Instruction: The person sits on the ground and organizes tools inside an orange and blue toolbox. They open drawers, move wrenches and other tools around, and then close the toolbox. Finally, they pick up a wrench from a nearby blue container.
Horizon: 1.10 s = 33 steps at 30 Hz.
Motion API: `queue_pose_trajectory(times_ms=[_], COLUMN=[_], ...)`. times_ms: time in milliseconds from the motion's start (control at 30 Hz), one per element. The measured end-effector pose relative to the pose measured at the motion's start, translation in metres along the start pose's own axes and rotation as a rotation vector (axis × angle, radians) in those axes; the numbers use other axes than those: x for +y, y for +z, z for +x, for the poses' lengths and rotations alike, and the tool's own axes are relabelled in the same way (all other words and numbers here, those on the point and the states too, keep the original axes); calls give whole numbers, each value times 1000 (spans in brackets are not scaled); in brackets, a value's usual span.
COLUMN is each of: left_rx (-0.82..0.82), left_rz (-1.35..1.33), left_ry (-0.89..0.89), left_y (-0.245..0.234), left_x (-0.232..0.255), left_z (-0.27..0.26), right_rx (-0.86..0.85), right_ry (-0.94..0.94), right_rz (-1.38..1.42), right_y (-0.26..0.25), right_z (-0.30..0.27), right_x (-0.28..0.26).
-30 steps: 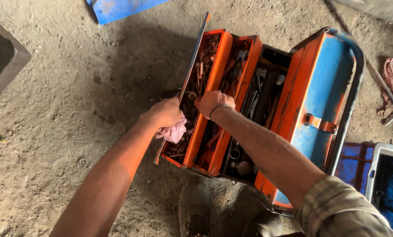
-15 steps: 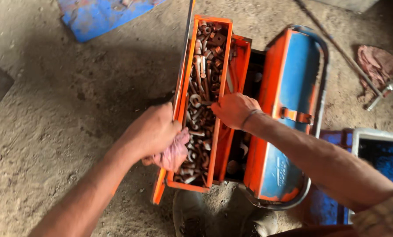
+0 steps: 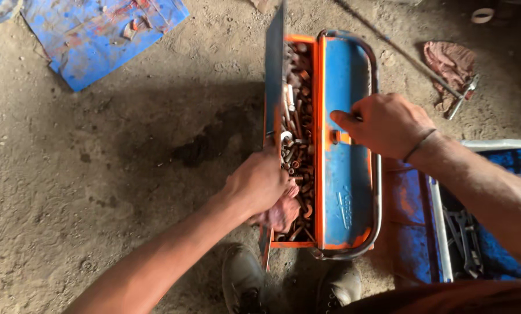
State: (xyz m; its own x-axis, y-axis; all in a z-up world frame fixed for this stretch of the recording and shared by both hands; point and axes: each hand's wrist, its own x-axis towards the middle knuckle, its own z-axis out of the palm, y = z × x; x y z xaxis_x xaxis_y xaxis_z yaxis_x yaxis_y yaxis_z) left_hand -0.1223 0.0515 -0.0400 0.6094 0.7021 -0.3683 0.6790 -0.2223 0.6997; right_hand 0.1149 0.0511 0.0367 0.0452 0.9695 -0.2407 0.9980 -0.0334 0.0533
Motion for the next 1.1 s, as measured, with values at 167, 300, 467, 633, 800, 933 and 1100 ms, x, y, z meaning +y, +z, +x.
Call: queue_pose_trajectory(times_ms=[167,300,467,633,800,933,1100], left_rx=[-114,2,-205,-231,-81,-74,110], left_rz=[713,987,628,803,581,279,29], left_ry=[178,557,157,237,265,296,286], left_y=[23,45,41,38,42,44,40], left_x=[25,34,30,20,5,-32,-41], left_z=[26,29,26,42,39,39,30], right_rx=[-60,-59,-97,-195,-140,-41,-26], right_ry=[-61,126,223,543,496,308,133], right_rz=[-276,-113,292,973,762,637,798], right_y=[5,33,102,135,110,83,50], right_z=[-15,-31,-54,-41,-34,-49,-56], right_x=[45,92,112,114,105,69,25])
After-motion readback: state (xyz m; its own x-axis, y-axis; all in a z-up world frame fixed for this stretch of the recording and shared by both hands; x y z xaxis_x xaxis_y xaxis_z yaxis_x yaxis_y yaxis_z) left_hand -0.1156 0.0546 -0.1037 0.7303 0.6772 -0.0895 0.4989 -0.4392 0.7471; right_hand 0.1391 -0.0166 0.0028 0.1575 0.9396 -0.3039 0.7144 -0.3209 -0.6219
